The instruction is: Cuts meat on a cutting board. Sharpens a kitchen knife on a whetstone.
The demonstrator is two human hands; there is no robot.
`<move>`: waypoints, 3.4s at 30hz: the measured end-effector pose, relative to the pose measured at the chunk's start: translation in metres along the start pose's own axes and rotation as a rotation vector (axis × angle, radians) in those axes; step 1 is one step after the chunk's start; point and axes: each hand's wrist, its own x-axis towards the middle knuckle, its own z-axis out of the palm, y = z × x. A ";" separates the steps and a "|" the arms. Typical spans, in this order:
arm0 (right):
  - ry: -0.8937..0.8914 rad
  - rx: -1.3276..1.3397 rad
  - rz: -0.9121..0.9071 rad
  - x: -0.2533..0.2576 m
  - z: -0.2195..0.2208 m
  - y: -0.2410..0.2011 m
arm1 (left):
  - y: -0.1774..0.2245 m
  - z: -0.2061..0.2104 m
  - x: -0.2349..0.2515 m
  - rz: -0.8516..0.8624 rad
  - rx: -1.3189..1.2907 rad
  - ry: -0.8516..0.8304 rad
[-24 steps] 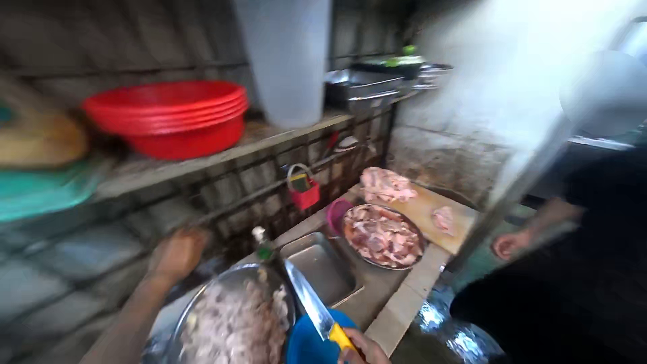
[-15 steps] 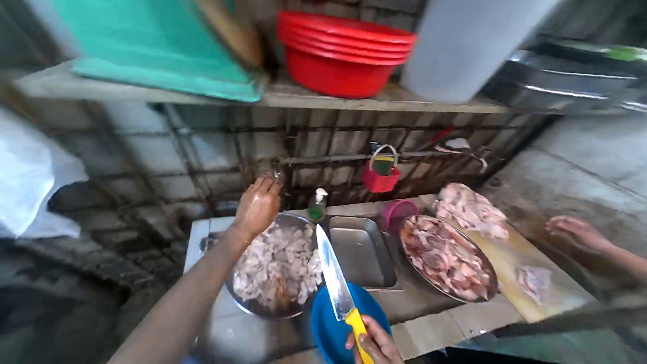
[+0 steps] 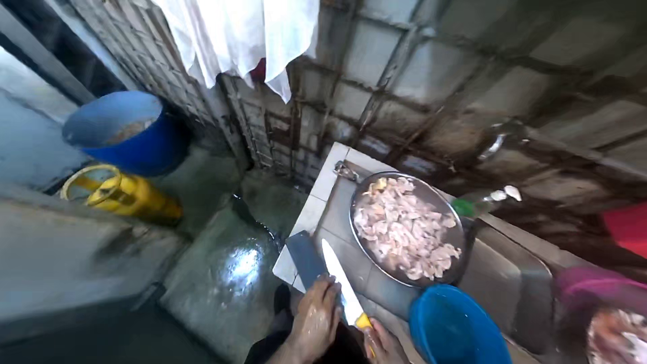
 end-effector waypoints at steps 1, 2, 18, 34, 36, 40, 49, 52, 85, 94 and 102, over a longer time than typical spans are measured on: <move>-0.026 -0.052 -0.005 0.001 0.006 0.002 | -0.003 0.008 -0.015 0.024 0.012 0.022; -0.044 -0.087 -0.008 0.002 0.010 0.006 | -0.005 0.015 -0.026 0.022 0.033 0.035; 0.174 -0.279 0.036 0.028 -0.018 0.032 | -0.008 0.022 -0.042 -0.239 0.330 0.040; -0.098 -0.324 -0.078 0.056 -0.027 0.026 | 0.005 0.021 -0.033 -0.385 0.320 0.148; -0.191 -0.383 -0.106 0.058 -0.026 0.021 | 0.009 0.028 -0.027 -0.357 0.326 0.143; -0.220 -0.414 -0.118 0.071 -0.028 0.031 | 0.006 0.025 -0.016 -0.506 0.297 0.112; 0.014 0.057 0.036 0.045 -0.032 0.026 | -0.015 -0.010 0.085 -0.913 0.217 0.105; 0.024 0.047 0.032 0.041 -0.029 0.021 | -0.014 0.005 0.103 -0.928 0.305 0.099; -0.131 -0.576 -0.178 0.128 0.025 -0.060 | -0.081 -0.063 0.056 -0.265 0.422 -0.432; -0.156 -0.556 -0.158 0.053 -0.002 0.008 | -0.031 0.002 -0.017 -0.182 0.315 -0.274; -0.073 -0.598 -0.126 0.136 0.011 -0.068 | -0.083 -0.050 0.082 -0.183 0.435 -0.345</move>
